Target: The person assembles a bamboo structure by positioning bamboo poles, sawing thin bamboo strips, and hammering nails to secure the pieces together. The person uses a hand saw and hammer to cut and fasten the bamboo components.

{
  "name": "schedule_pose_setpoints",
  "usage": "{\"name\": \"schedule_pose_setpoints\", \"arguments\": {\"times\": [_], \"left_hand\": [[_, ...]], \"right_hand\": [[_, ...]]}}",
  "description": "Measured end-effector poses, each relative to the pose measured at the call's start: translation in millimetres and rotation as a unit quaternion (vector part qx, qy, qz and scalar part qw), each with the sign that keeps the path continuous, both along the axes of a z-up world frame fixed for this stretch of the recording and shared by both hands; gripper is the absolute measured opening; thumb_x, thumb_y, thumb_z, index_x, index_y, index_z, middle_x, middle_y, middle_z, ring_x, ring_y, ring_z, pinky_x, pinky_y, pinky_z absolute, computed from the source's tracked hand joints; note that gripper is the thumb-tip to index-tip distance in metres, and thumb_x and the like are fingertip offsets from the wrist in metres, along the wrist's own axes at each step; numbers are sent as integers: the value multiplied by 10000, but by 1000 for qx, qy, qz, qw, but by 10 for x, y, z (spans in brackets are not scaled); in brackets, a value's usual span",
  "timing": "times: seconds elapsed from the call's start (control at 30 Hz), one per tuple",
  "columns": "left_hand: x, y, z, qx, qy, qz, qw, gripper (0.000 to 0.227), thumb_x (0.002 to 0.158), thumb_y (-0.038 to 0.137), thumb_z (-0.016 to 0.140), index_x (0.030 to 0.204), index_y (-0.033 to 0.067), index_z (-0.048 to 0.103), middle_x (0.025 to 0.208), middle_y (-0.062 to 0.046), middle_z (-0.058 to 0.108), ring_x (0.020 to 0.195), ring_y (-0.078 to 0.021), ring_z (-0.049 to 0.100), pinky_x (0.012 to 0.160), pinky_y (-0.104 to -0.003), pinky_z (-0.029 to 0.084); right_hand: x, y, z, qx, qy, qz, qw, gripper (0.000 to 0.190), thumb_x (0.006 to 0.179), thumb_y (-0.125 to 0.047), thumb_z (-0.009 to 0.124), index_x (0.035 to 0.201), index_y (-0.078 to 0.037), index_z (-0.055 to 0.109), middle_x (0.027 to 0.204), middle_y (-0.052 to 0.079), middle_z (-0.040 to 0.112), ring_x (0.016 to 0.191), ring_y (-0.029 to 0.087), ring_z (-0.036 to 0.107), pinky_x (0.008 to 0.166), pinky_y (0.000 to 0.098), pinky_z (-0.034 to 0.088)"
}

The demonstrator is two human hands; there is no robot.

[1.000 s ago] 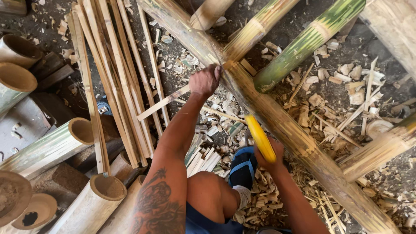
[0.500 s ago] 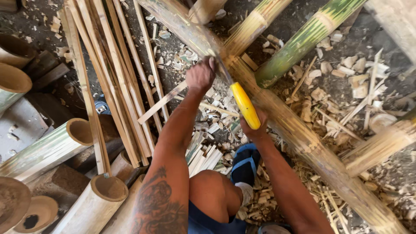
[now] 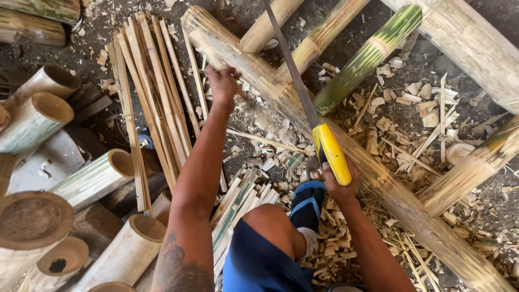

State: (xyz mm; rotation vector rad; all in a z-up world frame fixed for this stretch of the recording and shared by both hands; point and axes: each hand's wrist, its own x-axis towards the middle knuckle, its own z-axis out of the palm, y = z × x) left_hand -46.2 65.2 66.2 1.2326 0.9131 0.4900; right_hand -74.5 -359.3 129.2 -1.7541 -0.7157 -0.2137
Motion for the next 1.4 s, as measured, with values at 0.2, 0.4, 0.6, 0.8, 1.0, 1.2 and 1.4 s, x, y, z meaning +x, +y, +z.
{"name": "schedule_pose_setpoints", "arguments": {"times": [0.2, 0.4, 0.6, 0.8, 1.0, 1.2, 1.4], "left_hand": [[-545, -180, -575, -288, -191, 425, 836, 378, 1059, 135, 467, 1419, 89, 360, 953, -112, 634, 909, -268, 689, 872, -526, 614], [-808, -791, -780, -276, -43, 258, 925, 302, 1103, 278, 441, 1257, 31, 520, 818, -49, 630, 681, -176, 615, 620, -380, 550], [-80, -844, -435, 719, 101, -28, 687, 415, 1224, 502, 263, 1112, 220, 547, 839, 32, 652, 737, -87, 581, 637, -251, 482], [208, -598, -420, 473, 408, -397, 672, 731, 954, 706, 78, 1488, 400, 474, 538, 3, 395, 385, -90, 315, 301, -275, 265], [214, -631, -516, 444, 433, -394, 678, 809, 917, 852, 96, 1486, 429, 486, 584, 25, 383, 412, -81, 332, 332, -262, 263], [188, -636, -573, 423, 450, -376, 690, 818, 884, 847, 88, 1443, 436, 521, 567, 8, 435, 389, -82, 371, 297, -273, 291], [221, -633, -567, 453, 435, -358, 691, 842, 862, 879, 101, 1441, 437, 525, 557, -4, 478, 403, -87, 324, 317, -265, 229]], "right_hand": [[-218, -147, -106, -72, 89, 12, 993, 120, 882, -81, 712, 936, -13, 630, 770, 107, 600, 652, 268, 622, 635, 360, 495], [-156, -78, -365, -117, 89, 50, 988, 118, 849, -68, 719, 878, -21, 615, 731, 134, 576, 598, 302, 600, 586, 369, 478], [-205, -74, -319, -106, 139, 43, 984, 126, 836, -57, 724, 908, 2, 639, 721, 125, 616, 570, 276, 618, 566, 360, 485], [-221, 11, -205, -110, 122, 39, 986, 170, 846, -65, 736, 981, 16, 671, 738, 120, 643, 588, 265, 662, 577, 345, 507], [-312, -167, -98, -154, 33, 63, 985, 173, 832, -62, 718, 997, -11, 701, 790, 141, 654, 611, 297, 670, 572, 358, 520], [113, 379, -235, -141, 96, 80, 982, 123, 865, -66, 728, 953, -2, 670, 780, 144, 665, 666, 306, 682, 614, 373, 528], [-148, 41, 141, -174, 27, 84, 981, 269, 834, -65, 684, 1086, 29, 689, 850, 178, 695, 711, 300, 719, 619, 367, 557]]}}
